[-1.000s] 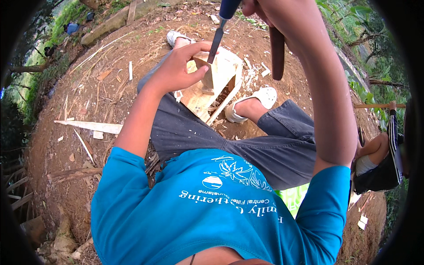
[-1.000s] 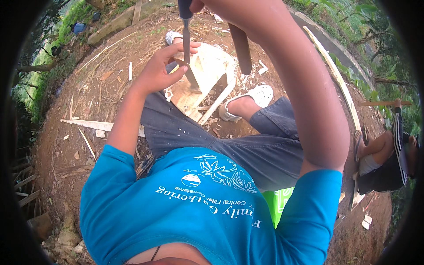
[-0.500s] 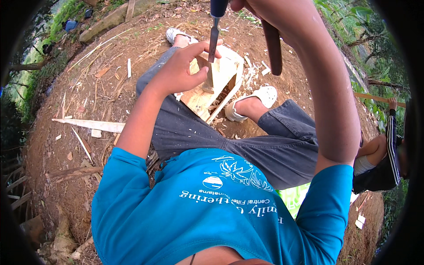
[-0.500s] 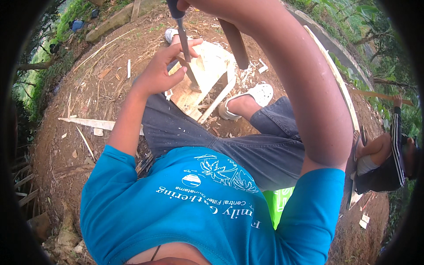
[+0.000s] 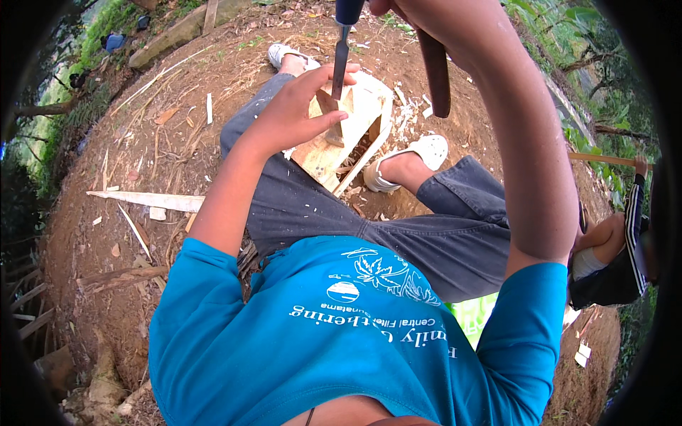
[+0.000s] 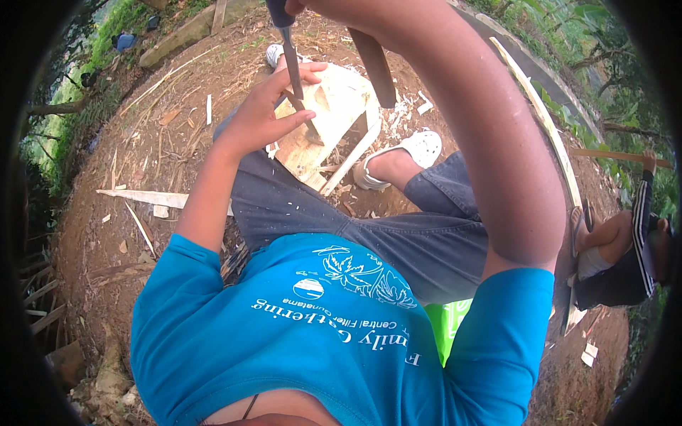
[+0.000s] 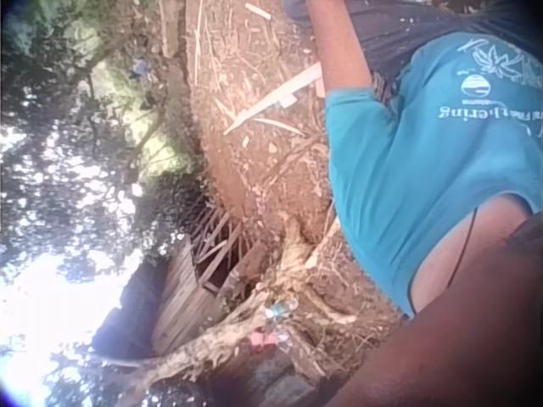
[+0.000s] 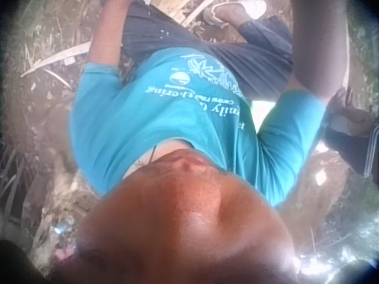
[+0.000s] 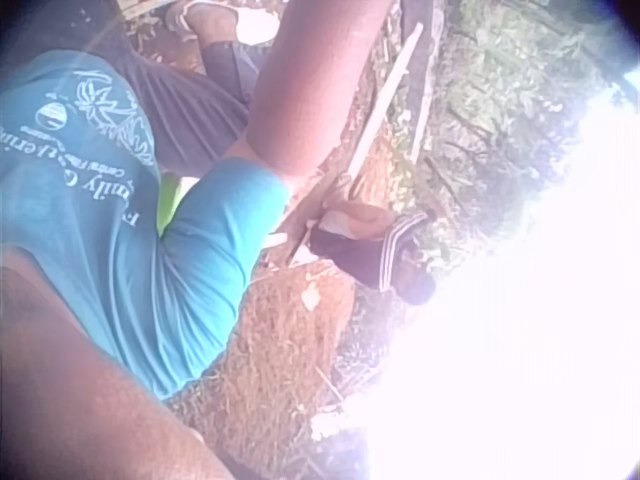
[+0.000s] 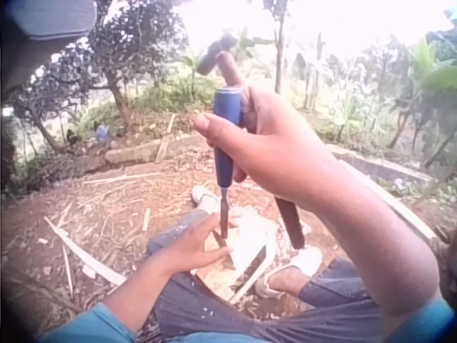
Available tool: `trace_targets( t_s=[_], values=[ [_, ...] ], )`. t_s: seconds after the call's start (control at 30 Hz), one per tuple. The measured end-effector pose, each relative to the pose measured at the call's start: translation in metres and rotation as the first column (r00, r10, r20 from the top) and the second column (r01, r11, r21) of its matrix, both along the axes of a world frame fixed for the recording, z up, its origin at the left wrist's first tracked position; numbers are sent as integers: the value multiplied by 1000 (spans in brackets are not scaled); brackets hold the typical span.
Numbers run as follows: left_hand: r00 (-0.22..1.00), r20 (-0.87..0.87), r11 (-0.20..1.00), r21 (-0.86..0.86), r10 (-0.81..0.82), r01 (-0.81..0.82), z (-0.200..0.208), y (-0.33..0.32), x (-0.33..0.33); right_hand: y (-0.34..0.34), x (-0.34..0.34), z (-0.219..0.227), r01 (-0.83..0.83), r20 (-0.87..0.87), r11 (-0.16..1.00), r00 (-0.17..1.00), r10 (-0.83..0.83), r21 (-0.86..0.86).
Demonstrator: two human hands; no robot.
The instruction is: The person carves a wooden object using a chisel and a hammer, striking the chisel into the wood to remove material and then handling the detached wooden piece.
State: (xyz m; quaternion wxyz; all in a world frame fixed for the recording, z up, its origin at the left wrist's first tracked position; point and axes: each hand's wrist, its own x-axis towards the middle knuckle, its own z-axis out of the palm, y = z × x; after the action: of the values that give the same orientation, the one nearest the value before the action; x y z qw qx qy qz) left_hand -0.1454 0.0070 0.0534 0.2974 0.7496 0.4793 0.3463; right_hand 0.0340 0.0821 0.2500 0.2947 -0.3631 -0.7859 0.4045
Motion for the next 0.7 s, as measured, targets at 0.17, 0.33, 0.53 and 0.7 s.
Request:
trace_targets(
  t_s=[0.17, 0.33, 0.53, 0.7],
  values=[
    [1000, 4, 998, -64, 7, -6, 2, 1, 2, -1, 3, 0, 19, 19, 1000, 1000, -19, 10],
    [999, 30, 994, -105, 31, -27, 4, -1, 2, -1, 0, -2, 25, 32, 999, 999, -26, 32],
    [995, -41, 995, -46, 86, -88, 2, -4, 0, -9, -5, 11, 116, 73, 992, 991, -112, -54],
    [955, -256, 971, 217, 151, -95, -2, 1, 4, 4, 31, -28, 76, -367, 997, 927, -71, -2]
  ],
)
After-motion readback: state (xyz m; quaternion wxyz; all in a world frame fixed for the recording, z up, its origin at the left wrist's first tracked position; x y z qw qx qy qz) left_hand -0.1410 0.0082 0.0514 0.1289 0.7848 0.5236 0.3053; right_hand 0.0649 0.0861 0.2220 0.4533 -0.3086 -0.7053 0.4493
